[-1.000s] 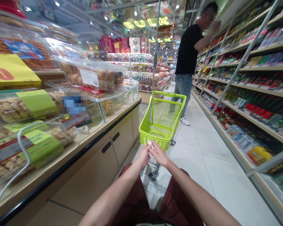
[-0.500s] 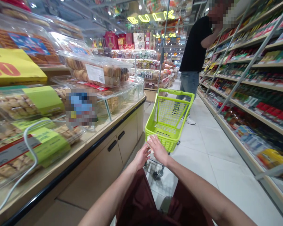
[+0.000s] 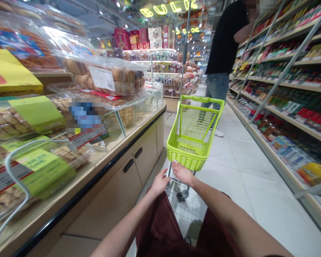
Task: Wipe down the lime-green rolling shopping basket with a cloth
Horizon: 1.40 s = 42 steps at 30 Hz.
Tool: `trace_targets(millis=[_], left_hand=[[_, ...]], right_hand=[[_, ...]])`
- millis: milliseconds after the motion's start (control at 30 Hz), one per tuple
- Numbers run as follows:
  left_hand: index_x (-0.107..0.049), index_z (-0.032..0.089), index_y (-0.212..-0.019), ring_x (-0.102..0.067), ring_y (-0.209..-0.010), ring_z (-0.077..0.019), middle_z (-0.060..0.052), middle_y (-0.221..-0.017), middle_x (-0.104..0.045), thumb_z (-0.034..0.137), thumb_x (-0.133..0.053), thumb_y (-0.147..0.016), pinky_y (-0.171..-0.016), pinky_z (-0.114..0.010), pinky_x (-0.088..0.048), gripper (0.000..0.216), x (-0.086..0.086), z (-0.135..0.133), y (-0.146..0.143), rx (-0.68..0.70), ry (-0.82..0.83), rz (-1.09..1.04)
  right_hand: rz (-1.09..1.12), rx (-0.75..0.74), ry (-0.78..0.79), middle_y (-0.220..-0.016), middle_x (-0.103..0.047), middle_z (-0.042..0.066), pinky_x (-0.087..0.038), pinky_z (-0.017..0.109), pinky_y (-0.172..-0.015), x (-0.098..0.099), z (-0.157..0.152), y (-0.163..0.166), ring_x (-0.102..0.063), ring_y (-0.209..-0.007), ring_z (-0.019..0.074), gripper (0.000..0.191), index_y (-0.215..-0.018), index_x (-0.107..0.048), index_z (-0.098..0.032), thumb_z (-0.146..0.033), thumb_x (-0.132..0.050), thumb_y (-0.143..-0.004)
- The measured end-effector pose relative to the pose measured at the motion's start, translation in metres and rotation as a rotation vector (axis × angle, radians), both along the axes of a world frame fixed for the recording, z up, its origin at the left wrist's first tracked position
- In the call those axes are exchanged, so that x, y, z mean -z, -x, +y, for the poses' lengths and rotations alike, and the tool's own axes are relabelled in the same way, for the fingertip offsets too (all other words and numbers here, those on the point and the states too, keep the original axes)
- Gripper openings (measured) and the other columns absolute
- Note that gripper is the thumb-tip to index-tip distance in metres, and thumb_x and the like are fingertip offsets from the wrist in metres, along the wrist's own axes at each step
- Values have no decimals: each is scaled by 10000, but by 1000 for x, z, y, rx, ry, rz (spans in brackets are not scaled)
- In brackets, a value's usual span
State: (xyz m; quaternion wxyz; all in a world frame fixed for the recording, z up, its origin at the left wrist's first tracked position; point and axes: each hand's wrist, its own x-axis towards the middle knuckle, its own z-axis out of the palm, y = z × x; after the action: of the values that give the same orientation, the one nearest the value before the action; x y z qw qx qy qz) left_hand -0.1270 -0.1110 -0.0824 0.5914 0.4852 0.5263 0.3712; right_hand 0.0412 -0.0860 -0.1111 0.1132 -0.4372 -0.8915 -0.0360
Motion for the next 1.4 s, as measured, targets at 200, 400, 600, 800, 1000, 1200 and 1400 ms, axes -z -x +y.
trace_targets(millis=[200,400,600,800,1000,1200,1400], left_hand=[[-560,171,-1082,-397,-1204,-251,-99,-1248,-502,81,-604,-600,-1040,-345,-238,492,-2,4,-10,28,-234,221],[-428,117,-1254,-272,-1283,-237,-139,-1386,-321,110,-538,-651,-1060,-336,-203,613,-4,-8,-22,230,-452,554],[-383,107,-1286,-228,-1299,-248,-156,-1412,-258,128,-523,-666,-1056,-363,-191,636,-6,-18,-26,329,-524,687],[-366,120,-1297,-182,-1313,-256,-137,-1433,-210,110,-520,-650,-1069,-377,-143,665,-14,-27,-52,358,-559,670],[-389,181,-1283,-155,-1320,-263,-85,-1444,-198,89,-523,-622,-1070,-419,-114,681,-17,-42,-63,468,-579,662],[-340,130,-1314,-137,-1323,-266,-131,-1444,-177,119,-507,-657,-1064,-410,-134,678,-12,-34,-63,494,-598,859],[-333,144,-1320,-136,-1325,-251,-107,-1449,-174,120,-497,-656,-1067,-397,-132,684,-19,-37,-77,507,-638,873]], right_hand=[[170,-8,-206,-1407,-281,66,-207,490,-1072,-52,11,-5,-92,-1329,196,379,-1187,-498,-171,-89,-413,-827],[84,53,-133,-1358,-368,110,-261,468,-1057,-15,-8,-18,-185,-1311,215,360,-1122,-550,-130,-48,-420,-797],[126,115,-91,-1339,-397,113,-297,469,-1032,-14,-42,-27,-210,-1305,217,335,-1123,-560,-142,-101,-423,-820],[192,145,-198,-1398,-291,82,-214,487,-1067,-49,-46,-51,-104,-1330,209,420,-1257,-444,-155,-147,-393,-840],[150,181,-44,-1312,-429,120,-292,489,-1029,8,-64,-71,-253,-1292,227,340,-1112,-565,-127,-87,-398,-819],[194,136,-106,-1365,-359,93,-277,493,-1038,-17,-74,-72,-166,-1319,215,414,-1205,-498,-153,-89,-394,-809],[248,179,-200,-1397,-301,72,-236,500,-1057,-32,-68,-92,-106,-1331,198,464,-1266,-434,-172,-94,-377,-812]])
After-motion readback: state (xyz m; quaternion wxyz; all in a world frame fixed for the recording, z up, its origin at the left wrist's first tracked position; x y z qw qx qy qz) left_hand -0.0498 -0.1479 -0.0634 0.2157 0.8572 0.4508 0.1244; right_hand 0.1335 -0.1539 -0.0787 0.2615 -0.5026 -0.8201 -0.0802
